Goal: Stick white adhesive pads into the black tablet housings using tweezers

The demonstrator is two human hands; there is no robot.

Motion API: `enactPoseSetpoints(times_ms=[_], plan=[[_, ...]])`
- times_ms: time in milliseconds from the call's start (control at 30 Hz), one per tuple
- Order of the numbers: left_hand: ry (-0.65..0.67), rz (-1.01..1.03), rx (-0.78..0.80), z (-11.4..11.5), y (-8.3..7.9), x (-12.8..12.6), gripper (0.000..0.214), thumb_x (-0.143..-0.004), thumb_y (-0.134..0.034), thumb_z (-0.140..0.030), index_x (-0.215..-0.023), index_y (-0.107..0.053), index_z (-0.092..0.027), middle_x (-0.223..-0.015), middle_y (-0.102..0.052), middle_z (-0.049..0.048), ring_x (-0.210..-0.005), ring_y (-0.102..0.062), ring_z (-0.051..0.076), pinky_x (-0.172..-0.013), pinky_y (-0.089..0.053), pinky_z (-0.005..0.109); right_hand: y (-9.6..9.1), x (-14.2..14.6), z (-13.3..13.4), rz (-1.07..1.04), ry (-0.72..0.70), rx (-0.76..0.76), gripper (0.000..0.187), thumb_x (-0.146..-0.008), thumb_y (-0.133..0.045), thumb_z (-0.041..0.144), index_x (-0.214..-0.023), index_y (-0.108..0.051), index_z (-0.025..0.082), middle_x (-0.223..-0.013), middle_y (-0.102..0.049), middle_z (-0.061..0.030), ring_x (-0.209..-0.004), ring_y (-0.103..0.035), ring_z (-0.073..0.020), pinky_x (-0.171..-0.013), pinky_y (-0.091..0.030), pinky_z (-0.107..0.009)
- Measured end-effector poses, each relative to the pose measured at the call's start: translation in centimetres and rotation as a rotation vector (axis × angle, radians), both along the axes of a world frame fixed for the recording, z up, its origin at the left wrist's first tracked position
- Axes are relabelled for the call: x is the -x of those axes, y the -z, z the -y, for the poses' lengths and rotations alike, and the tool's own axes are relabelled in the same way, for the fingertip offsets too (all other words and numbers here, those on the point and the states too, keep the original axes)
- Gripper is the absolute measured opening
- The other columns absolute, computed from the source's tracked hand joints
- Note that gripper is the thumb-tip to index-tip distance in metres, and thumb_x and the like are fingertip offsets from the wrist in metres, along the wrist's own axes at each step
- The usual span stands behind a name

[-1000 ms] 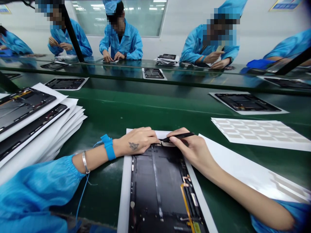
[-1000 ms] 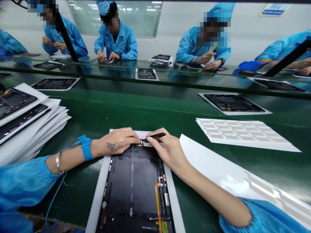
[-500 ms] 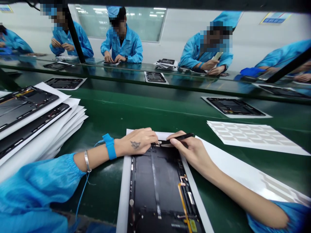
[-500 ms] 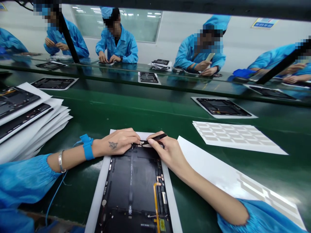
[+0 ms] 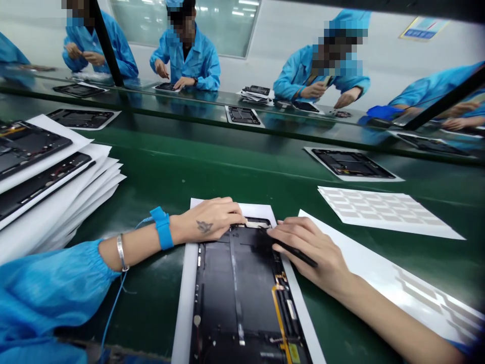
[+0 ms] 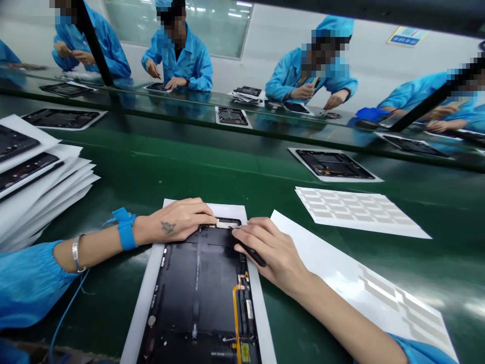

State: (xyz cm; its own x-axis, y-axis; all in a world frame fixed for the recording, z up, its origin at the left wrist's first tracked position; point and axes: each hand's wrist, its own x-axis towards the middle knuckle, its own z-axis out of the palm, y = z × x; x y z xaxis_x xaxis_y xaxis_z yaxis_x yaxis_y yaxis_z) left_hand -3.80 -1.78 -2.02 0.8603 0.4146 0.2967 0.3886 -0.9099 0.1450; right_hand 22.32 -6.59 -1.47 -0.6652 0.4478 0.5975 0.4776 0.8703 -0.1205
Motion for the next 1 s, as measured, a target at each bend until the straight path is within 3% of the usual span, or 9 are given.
enactPoseSetpoints(times_ms=[233, 633, 733, 867, 933, 1000], plan=[[0.002, 0.009, 0.010, -0.1, 0.1, -0.1, 0.032, -0.091, -0.041, -0.002, -0.112, -0.062, -0.015, -0.112, -0.065, 0.0068, -0.094, -0.053, 0.020, -0.086, -0.048, 0.032, -0.2, 0.3, 0.3, 0.027, -0.016, -0.125, 0.022, -0.093, -0.054, 0.007, -0.111, -0.060, 0.018, -0.083, -0.071, -0.0067, -0.079, -0.063, -0.0195, -0.077, -0.057, -0.035], [-0.011, -0.071, -0.041, 0.1, -0.1, 0.1, 0.036, -0.093, -0.039, -0.004, -0.119, -0.060, -0.017, -0.116, -0.063, 0.0076, -0.094, -0.052, 0.019, -0.083, -0.047, 0.032, -0.1, 0.0, 0.1, 0.008, -0.018, -0.023, 0.020, -0.090, -0.059, 0.009, -0.107, -0.062, 0.017, -0.086, -0.072, -0.0076, -0.085, -0.063, -0.0218, -0.080, -0.057, -0.037], [-0.017, -0.129, -0.077, 0.2, -0.2, 0.0, 0.037, -0.096, -0.040, -0.009, -0.125, -0.058, -0.021, -0.114, -0.061, 0.0083, -0.091, -0.052, 0.020, -0.076, -0.045, 0.032, 0.1, -0.4, -0.1, -0.157, 0.113, 0.119, 0.013, -0.092, -0.059, 0.017, -0.101, -0.066, 0.021, -0.086, -0.072, -0.0051, -0.083, -0.066, -0.0215, -0.078, -0.056, -0.036], [-0.015, -0.170, -0.102, 0.2, -0.5, 0.0, 0.037, -0.099, -0.037, -0.013, -0.130, -0.056, -0.023, -0.112, -0.060, 0.0092, -0.089, -0.051, 0.020, -0.072, -0.043, 0.031, 0.6, -1.0, -0.9, -0.481, 0.482, 0.550, 0.024, -0.093, -0.058, 0.041, -0.086, -0.072, 0.023, -0.088, -0.072, -0.0045, -0.079, -0.070, -0.0216, -0.071, -0.057, -0.034], [-0.020, -0.196, -0.103, 0.3, -0.6, 0.0, 0.038, -0.099, -0.037, -0.013, -0.131, -0.055, -0.023, -0.113, -0.059, 0.0093, -0.088, -0.051, 0.020, -0.073, -0.042, 0.032, 0.9, -1.0, -1.3, -0.601, 0.543, 0.743, 0.032, -0.089, -0.060, 0.052, -0.084, -0.073, 0.022, -0.090, -0.072, -0.0047, -0.079, -0.071, -0.0226, -0.074, -0.057, -0.036], [-0.030, -0.240, -0.111, 0.4, -1.0, -0.1, 0.040, -0.098, -0.038, -0.012, -0.133, -0.054, -0.024, -0.113, -0.058, 0.0094, -0.088, -0.050, 0.020, -0.073, -0.042, 0.032, 1.2, -1.0, -1.6, -0.669, 0.554, 0.846, 0.038, -0.083, -0.064, 0.058, -0.085, -0.073, 0.021, -0.089, -0.072, -0.0049, -0.079, -0.070, -0.0234, -0.079, -0.056, -0.039]])
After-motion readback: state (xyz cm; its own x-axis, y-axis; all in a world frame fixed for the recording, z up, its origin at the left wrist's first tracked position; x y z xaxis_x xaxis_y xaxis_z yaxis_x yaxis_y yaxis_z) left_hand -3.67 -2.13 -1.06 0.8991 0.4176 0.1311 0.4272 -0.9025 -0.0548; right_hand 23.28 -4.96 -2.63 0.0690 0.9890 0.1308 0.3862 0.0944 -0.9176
